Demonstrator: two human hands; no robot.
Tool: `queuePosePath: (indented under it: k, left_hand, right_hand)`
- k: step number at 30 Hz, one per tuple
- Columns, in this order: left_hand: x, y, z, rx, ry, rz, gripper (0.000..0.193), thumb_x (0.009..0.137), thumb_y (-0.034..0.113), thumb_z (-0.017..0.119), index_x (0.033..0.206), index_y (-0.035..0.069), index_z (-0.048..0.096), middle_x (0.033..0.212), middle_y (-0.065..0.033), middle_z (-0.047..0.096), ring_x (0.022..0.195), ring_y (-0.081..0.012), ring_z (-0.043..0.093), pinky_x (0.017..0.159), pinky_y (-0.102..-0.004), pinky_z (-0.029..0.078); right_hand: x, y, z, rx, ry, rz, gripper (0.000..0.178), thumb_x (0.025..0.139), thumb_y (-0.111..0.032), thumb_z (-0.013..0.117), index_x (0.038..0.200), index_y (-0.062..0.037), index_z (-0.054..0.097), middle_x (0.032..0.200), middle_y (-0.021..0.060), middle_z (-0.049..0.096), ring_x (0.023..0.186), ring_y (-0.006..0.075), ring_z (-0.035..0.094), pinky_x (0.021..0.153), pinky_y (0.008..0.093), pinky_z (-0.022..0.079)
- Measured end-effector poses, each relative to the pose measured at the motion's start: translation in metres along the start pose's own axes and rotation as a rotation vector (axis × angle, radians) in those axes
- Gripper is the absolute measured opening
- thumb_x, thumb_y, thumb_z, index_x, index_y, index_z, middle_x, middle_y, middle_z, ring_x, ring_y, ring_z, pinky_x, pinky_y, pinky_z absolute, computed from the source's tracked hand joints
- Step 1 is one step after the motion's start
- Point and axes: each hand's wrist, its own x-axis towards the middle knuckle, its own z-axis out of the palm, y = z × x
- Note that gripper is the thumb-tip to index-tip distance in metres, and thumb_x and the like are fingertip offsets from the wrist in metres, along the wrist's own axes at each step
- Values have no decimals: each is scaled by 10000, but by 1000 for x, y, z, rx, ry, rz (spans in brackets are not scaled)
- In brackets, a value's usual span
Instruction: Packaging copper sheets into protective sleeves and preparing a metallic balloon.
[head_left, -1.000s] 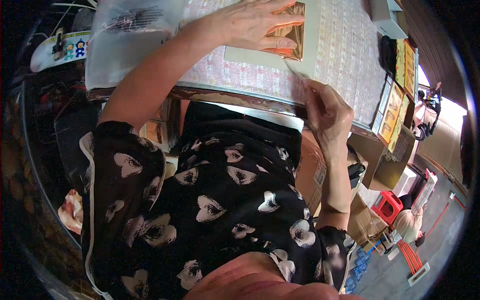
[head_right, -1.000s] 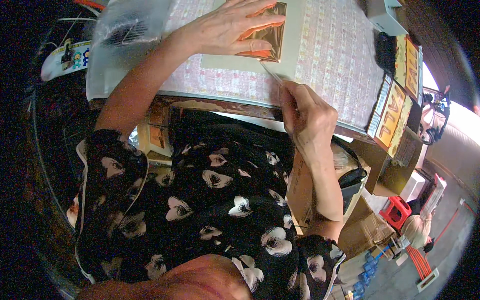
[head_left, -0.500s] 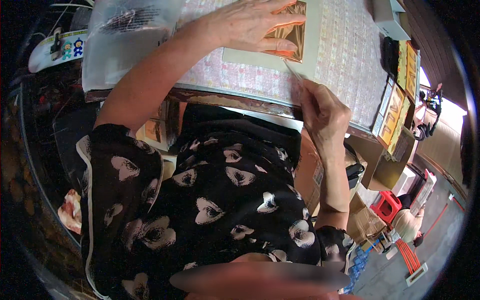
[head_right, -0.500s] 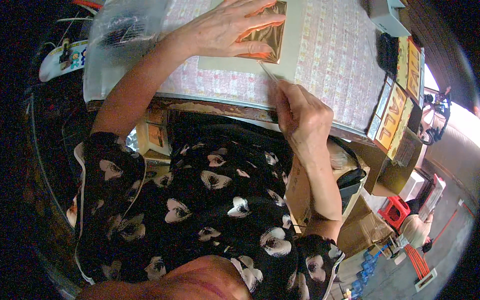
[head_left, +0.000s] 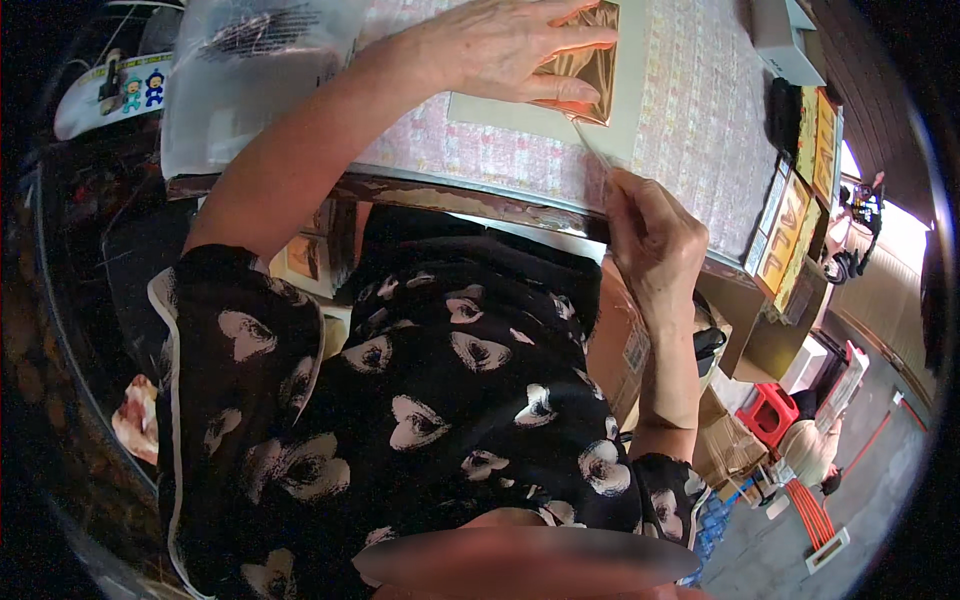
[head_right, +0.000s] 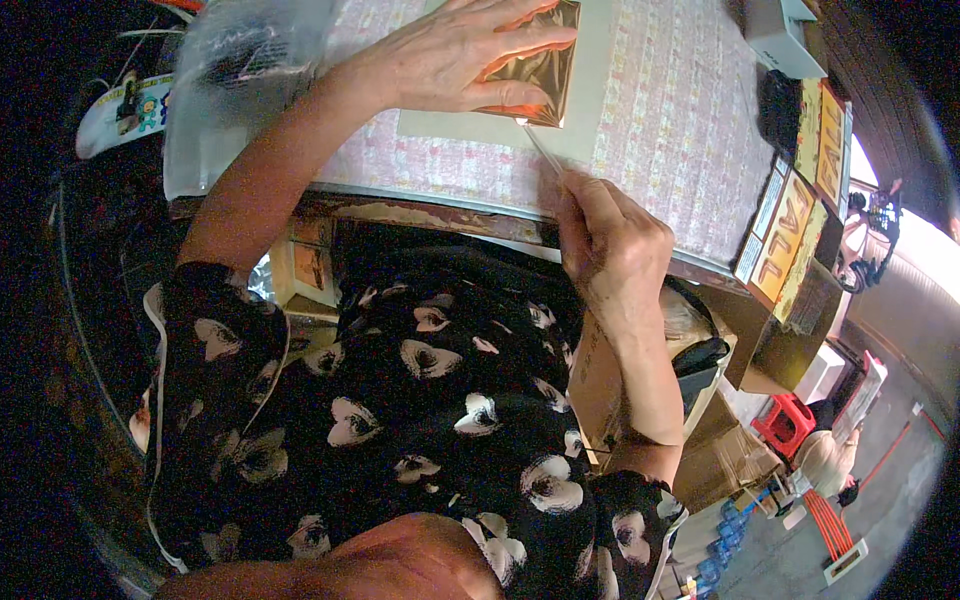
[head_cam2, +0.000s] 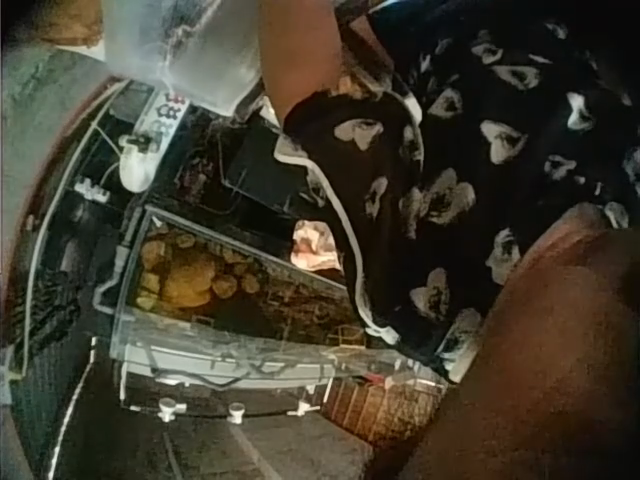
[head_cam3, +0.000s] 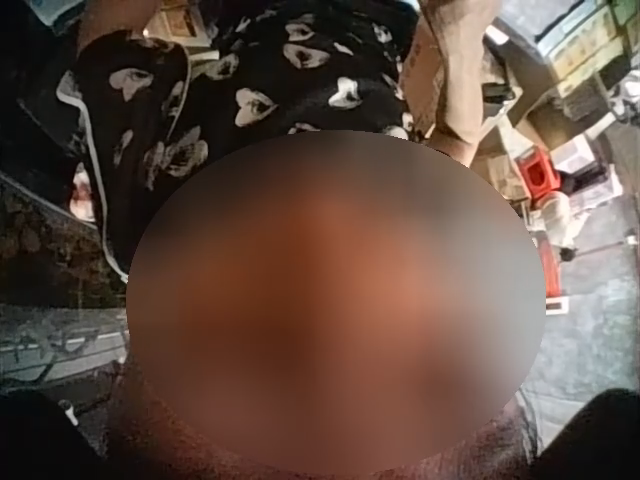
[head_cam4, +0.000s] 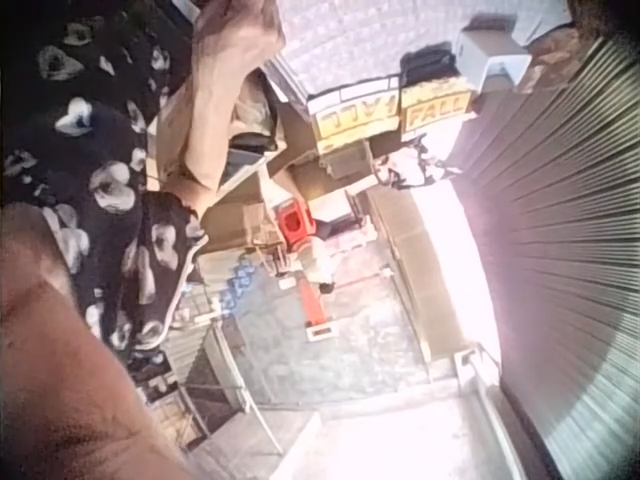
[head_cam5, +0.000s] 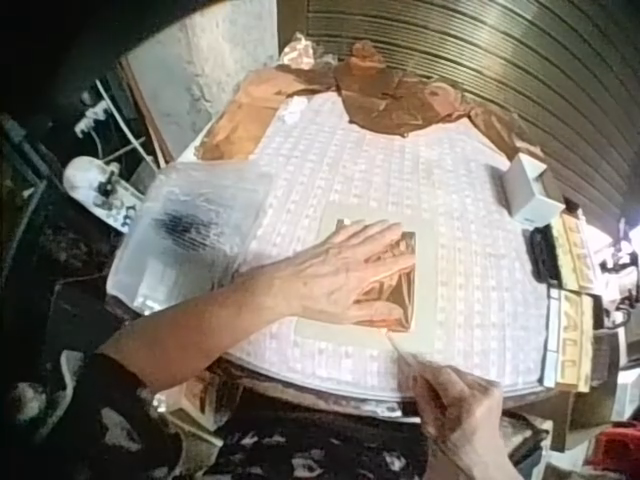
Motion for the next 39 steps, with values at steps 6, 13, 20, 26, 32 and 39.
queuePosePath:
  k: [6,13,20,26,32,39]
  left_hand:
    - [-1,1,-1,-6,-3,-7,804,980,590,578,1538,31,429,1603,-324,304,1498,-461,292,1222,-542,250]
    - [0,2,-4,1,-43,-25,810,977,586,583,1533,18,428,1606,-325,293,1501,-459,283,1225,-539,245]
    - [0,4,-6,13,-40,-25,818,976,590,583,1537,18,422,1607,-322,291,1503,-461,275,1228,-541,239]
    - [-1,1,-3,11,-17,-5,834,970,606,585,1538,19,421,1604,-325,295,1506,-461,273,1232,-547,232]
    - [0,4,-5,37,-25,-7,859,962,628,589,1538,15,420,1599,-331,302,1497,-471,287,1226,-553,244]
    - [-1,1,-1,49,-11,2,892,954,669,569,1535,9,420,1591,-345,302,1489,-477,297,1221,-560,251]
  right_hand:
    - [3,-3,6,-35,-3,-5,155,866,1,754,1019,-18,747,813,152,732,682,244,731,634,330,559]
    - [1,-6,3,-8,0,14,147,871,-7,755,1017,-17,749,813,158,733,678,224,728,634,321,557]
    - [-3,-6,-1,-20,-19,35,155,880,-7,757,1035,-8,752,839,155,742,694,171,722,638,294,550]
    - [-1,-7,3,-25,-11,21,144,879,-4,753,1023,-7,754,860,165,751,713,201,743,647,313,565]
    - [0,-10,7,-24,5,28,136,877,-4,750,1013,-12,755,852,173,753,706,219,757,633,313,570]
    - [1,-11,13,-4,25,43,168,877,-8,752,1044,-19,739,733,139,711,612,149,688,590,279,531]
